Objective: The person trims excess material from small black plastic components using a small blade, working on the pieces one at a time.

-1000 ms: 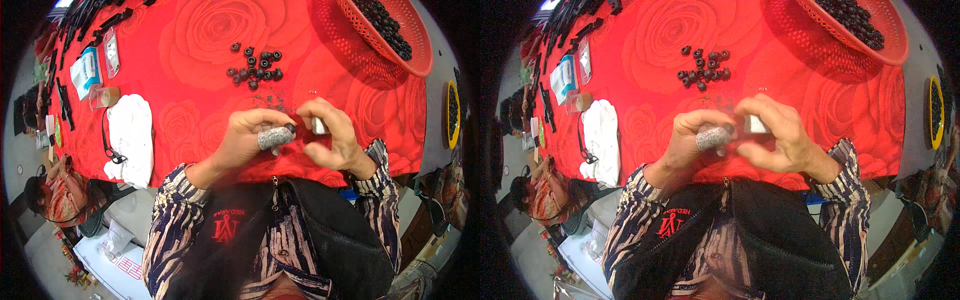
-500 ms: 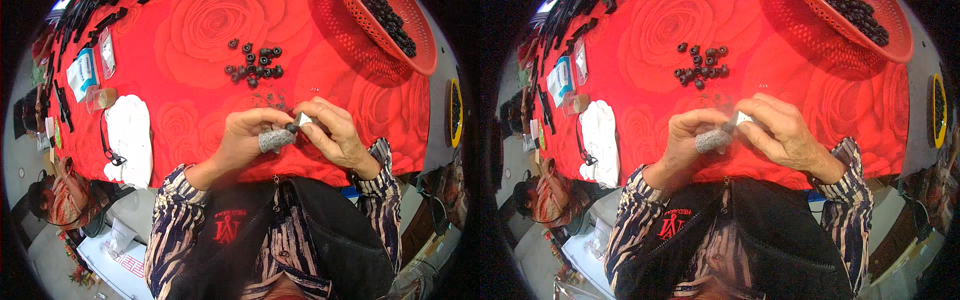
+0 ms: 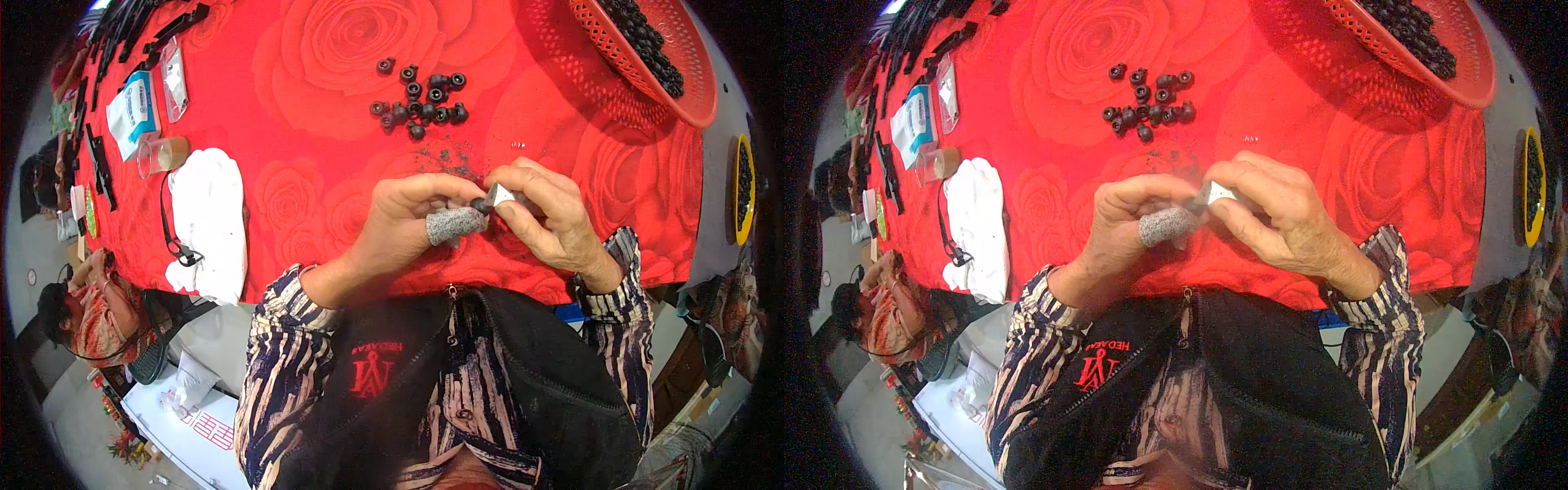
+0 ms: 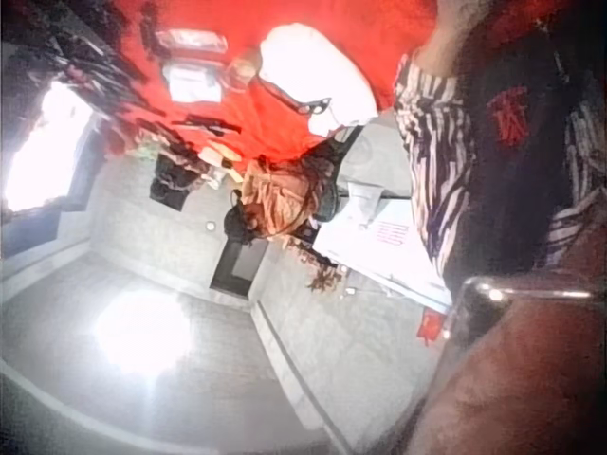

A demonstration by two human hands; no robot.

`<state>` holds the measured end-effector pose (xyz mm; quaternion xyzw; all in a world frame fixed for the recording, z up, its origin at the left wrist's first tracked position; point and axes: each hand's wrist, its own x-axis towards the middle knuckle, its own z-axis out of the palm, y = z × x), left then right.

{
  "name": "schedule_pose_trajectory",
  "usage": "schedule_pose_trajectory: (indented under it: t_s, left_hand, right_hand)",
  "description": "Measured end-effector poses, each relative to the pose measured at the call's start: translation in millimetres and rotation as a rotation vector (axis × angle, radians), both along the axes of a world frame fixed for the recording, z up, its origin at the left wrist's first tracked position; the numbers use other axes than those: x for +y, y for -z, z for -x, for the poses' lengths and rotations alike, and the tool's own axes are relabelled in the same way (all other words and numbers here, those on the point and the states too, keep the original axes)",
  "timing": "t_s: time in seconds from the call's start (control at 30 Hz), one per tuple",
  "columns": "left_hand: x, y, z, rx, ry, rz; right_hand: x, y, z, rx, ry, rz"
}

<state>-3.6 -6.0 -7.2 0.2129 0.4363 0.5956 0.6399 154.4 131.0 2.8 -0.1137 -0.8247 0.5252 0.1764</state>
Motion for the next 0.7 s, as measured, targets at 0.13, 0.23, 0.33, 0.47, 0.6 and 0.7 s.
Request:
schedule_pose_trajectory:
  t_s: [0.13,0.23,0.33,0.47,0.6,0.7]
  left_hand:
    - [0.7,-4.6,0.1,-0.071,0.021,0.037]
    - [0.3,-1.7,1.2,-0.019,0.037,0.034]
    - [-1.0,2.2,0.2,-0.040,0.028,0.016]
    - [-3.1,3.2,-1.1,-0.111,0.033,-0.003]
    - [-1.6,2.9,-2.9,-0.182,0.043,0.093]
    - [-2.0,1.9,-2.8,-0.171,0.045,0.093]
  right_hand:
    - [2.6,-2.0,-0.2,-0.016,-0.022,-0.013]
    - [3.0,-2.5,0.4,-0.018,-0.037,-0.025]
    - [3.9,0.0,0.2,-0.012,-0.049,-0.036]
    - [5.1,-0.8,0.4,0.001,-0.088,-0.031]
    - [7.2,3.1,1.3,0.025,-0.102,-0.009]
    - [5.7,7.6,1.5,0.061,-0.095,-0.049]
